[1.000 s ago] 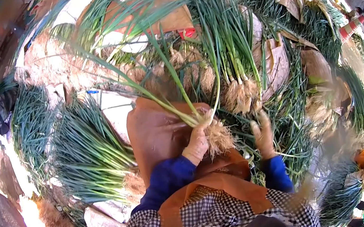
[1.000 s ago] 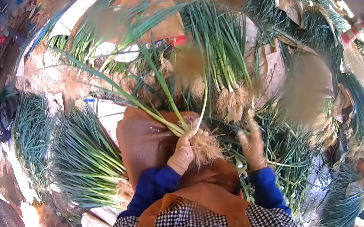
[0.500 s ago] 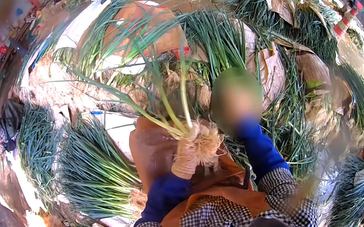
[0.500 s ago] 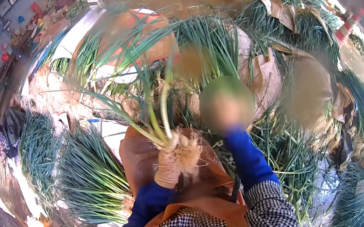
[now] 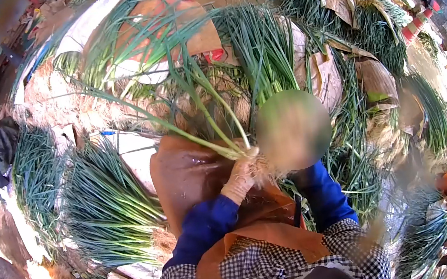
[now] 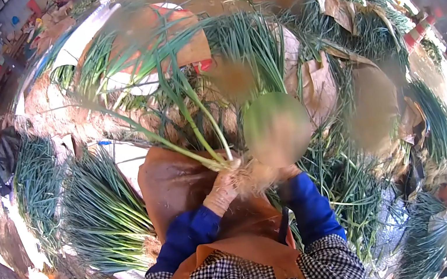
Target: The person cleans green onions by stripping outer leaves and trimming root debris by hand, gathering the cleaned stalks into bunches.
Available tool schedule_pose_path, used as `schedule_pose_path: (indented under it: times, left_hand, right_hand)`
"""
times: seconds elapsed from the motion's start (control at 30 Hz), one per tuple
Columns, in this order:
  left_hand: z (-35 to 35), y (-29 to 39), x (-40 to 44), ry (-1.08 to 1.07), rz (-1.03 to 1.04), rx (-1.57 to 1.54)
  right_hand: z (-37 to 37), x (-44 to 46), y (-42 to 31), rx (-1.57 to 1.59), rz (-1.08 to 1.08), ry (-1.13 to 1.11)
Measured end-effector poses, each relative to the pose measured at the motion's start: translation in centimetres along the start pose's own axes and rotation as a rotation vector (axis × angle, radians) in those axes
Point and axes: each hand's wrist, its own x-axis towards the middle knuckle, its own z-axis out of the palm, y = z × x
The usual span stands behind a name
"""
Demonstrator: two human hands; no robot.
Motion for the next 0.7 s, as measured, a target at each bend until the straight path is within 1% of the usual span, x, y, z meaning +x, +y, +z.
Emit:
schedule_pose_path:
  times: [0.03, 0.07, 0.1, 0.17, 0.2, 0.33, 0.37, 0.4, 0.43, 0.47, 0.5, 0.53, 0.57, 0.6, 0.63, 0.7]
  left_hand:
    - [-2.8, -1.3, 0.9, -0.025, -0.063, -0.002]
    - [-0.5, -1.6, 0.0, 0.052, 0.006, 0.114]
    - [0.6, -1.7, -0.7, 0.063, 0.001, 0.111]
    - [1.3, -1.9, -1.3, 0.225, -0.005, 0.198]
    - [1.1, -1.9, -1.3, 0.188, -0.013, 0.202]
    - [2.1, -1.3, -2.3, 0.183, -0.036, 0.198]
    - [1.9, -1.5, -2.2, 0.183, -0.038, 0.196]
    - [1.6, -1.8, -1.9, 0.121, -0.062, 0.133]
    - [1.2, -2.1, -1.8, 0.059, -0.085, 0.070]
    - [1.6, -2.2, -2.3, 0.138, -0.085, 0.084]
    - [1.3, -2.4, -2.4, 0.146, -0.083, 0.080]
    - [0.5, -2.7, -2.3, 0.177, -0.060, 0.096]
    - [-0.3, -2.9, -1.9, 0.203, -0.038, 0.116]
    - [-1.0, -3.1, -1.7, 0.207, -0.014, 0.083]
    - [-1.7, -3.2, -1.3, 0.206, -0.014, 0.082]
    - [-2.0, -2.6, -1.1, 0.164, 0.086, 0.058]
  right_hand:
    - [0.0, -0.4, 1.2, 0.049, -0.007, 0.016]
    - [0.1, -1.0, 2.6, 0.081, -0.016, 0.038]
    - [0.1, -1.1, 3.7, 0.100, -0.022, 0.055]
    - [-0.2, -1.7, 5.3, 0.107, -0.039, 0.097]
    - [-0.4, -1.8, 6.0, 0.097, -0.046, 0.116]
    - [-0.7, -2.0, 8.1, -0.026, -0.108, 0.145]
    - [-0.1, -2.4, 7.8, -0.106, -0.147, 0.129]
    - [0.6, -2.8, 7.4, -0.185, -0.188, 0.115]
    - [1.1, -3.1, 7.0, -0.341, -0.268, 0.081]
    - [0.5, -3.1, 7.5, 0.065, 0.007, -0.003]
    - [-0.8, -2.1, 9.4, 0.065, 0.016, -0.006]
    - [-2.5, -0.6, 12.6, 0.151, -0.009, -0.029]
    - [-3.8, 0.2, 14.1, 0.238, -0.039, -0.049]
    - [-4.1, -0.5, 12.9, 0.238, -0.039, -0.048]
    - [-4.8, -1.8, 11.4, 0.199, -0.061, 0.008]
    - [-5.1, -5.9, 6.3, 0.116, -0.098, 0.122]
